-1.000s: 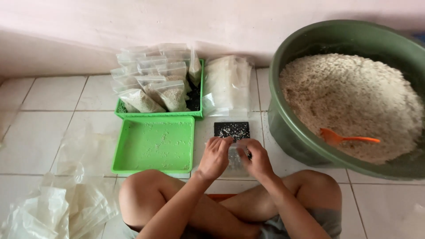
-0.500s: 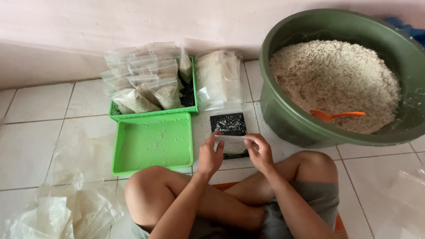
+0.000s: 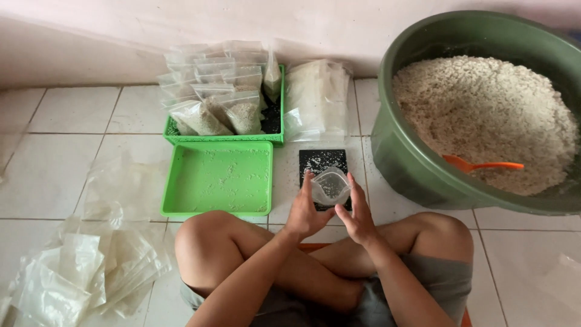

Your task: Manually packaging grains into small plastic bags using a scoop and a digital scale

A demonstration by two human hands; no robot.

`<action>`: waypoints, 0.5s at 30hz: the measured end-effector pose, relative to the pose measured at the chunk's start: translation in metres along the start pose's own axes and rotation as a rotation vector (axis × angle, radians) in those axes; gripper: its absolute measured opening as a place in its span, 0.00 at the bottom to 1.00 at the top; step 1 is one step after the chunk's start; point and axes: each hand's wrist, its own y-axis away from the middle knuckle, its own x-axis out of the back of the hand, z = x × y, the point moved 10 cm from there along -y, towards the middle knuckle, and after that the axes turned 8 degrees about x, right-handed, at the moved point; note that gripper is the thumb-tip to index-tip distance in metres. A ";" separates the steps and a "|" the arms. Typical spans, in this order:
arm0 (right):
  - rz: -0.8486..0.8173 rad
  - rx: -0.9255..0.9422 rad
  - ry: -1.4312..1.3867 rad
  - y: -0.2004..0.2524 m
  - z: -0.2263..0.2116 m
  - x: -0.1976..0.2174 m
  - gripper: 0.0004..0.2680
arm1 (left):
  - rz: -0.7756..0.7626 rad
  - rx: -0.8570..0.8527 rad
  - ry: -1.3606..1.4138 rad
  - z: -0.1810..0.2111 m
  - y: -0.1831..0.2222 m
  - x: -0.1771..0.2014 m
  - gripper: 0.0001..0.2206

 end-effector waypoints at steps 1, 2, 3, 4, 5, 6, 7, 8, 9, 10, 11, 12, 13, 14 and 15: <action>-0.004 0.004 -0.003 0.000 0.000 -0.004 0.31 | 0.006 0.001 -0.001 -0.004 0.001 -0.002 0.53; -0.055 0.034 -0.009 0.001 -0.003 -0.010 0.31 | 0.007 -0.046 0.021 -0.003 0.003 -0.006 0.52; -0.106 0.064 -0.015 0.001 -0.005 -0.016 0.31 | 0.007 -0.093 0.043 -0.002 0.004 -0.010 0.52; -0.110 0.067 -0.016 0.002 -0.003 -0.019 0.31 | 0.012 -0.092 0.043 -0.003 0.005 -0.010 0.52; -0.128 0.110 -0.047 0.002 -0.004 -0.023 0.30 | 0.004 -0.133 0.050 0.001 0.006 -0.012 0.52; -0.145 0.152 -0.083 0.003 -0.006 -0.029 0.29 | -0.004 -0.170 0.053 0.003 0.009 -0.012 0.53; -0.149 0.154 -0.089 0.002 -0.007 -0.030 0.29 | 0.001 -0.166 0.049 0.004 0.009 -0.012 0.53; -0.158 0.160 -0.120 0.001 -0.008 -0.031 0.29 | -0.002 -0.145 0.033 0.003 0.009 -0.013 0.52; -0.167 0.167 -0.151 0.001 -0.010 -0.032 0.30 | -0.005 -0.125 0.016 0.002 0.008 -0.014 0.51; -0.172 0.167 -0.153 -0.001 -0.013 -0.032 0.30 | -0.001 -0.122 0.016 0.004 0.007 -0.014 0.51; -0.170 0.169 -0.160 -0.002 -0.016 -0.030 0.29 | 0.039 -0.103 0.012 0.004 0.005 -0.010 0.51; -0.167 0.173 -0.169 -0.005 -0.018 -0.029 0.27 | 0.080 -0.085 0.006 0.004 0.002 -0.005 0.50; -0.171 0.176 -0.171 -0.007 -0.017 -0.029 0.27 | 0.085 -0.083 0.005 0.005 -0.001 -0.005 0.50; -0.164 0.178 -0.190 -0.007 -0.016 -0.028 0.28 | 0.113 -0.037 0.011 0.000 -0.002 -0.002 0.51; -0.157 0.179 -0.209 -0.007 -0.014 -0.027 0.28 | 0.140 0.010 0.017 -0.005 -0.003 0.000 0.53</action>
